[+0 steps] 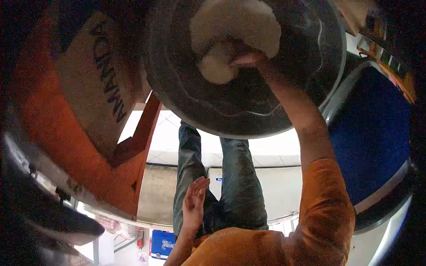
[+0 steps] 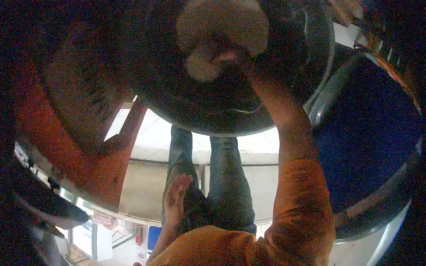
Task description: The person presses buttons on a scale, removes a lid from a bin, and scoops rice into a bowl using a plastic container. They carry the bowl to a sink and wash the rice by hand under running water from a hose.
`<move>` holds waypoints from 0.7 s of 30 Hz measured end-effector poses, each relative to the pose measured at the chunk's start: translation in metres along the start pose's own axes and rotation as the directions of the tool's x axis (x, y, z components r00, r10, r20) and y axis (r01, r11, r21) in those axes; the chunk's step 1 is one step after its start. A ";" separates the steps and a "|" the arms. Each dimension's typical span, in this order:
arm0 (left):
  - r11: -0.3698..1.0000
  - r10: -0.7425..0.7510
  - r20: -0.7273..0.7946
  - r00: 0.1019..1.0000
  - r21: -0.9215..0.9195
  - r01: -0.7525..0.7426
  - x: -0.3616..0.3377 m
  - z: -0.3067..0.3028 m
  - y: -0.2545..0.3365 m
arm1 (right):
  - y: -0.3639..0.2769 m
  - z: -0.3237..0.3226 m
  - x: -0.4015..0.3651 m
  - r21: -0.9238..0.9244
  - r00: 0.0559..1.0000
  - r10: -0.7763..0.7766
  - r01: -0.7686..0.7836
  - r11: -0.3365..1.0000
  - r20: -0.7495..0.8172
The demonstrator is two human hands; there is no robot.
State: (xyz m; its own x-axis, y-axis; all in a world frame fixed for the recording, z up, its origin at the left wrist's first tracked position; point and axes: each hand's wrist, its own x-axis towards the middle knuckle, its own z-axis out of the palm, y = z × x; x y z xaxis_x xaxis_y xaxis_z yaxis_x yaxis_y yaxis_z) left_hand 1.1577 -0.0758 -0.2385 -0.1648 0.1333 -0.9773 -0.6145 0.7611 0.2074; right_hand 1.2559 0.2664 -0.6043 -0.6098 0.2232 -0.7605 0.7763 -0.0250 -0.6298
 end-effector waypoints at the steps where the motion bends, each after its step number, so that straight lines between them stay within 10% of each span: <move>1: 0.999 0.019 0.006 1.000 0.028 -0.019 -0.005 -0.002 -0.001 | -0.010 -0.011 -0.011 0.122 0.996 0.042 -0.051 0.991 0.078; 4: 0.993 0.062 0.030 0.998 0.095 -0.065 -0.015 -0.008 0.006 | 0.031 0.010 -0.019 0.424 0.996 -0.084 0.078 0.902 -0.004; 6: 0.991 0.110 0.047 0.993 0.074 -0.113 -0.027 -0.012 0.012 | 0.029 0.030 -0.053 0.824 0.997 -0.077 0.063 0.563 -0.024; 11: 0.955 0.280 0.097 0.955 0.075 -0.288 -0.092 -0.022 0.049 | -0.059 0.051 -0.189 0.977 0.990 0.020 0.135 0.165 -0.141; 13: 0.974 0.206 0.055 0.977 0.085 -0.210 -0.120 -0.039 0.050 | -0.106 0.052 -0.253 0.903 0.899 -0.097 0.421 -0.080 -0.428; 21: 0.804 0.576 0.297 0.761 -0.037 -0.594 -0.154 -0.053 0.092 | -0.236 0.005 -0.370 0.789 0.781 -0.121 0.614 -0.034 -0.613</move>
State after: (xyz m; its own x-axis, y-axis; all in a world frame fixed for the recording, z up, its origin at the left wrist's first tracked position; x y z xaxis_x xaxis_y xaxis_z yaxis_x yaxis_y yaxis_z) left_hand 1.0851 -0.0600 -0.0665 -0.2502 0.7287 -0.6375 -0.4250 0.5089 0.7486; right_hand 1.2976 0.1846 -0.1748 -0.4726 0.7743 -0.4209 -0.5261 -0.6310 -0.5701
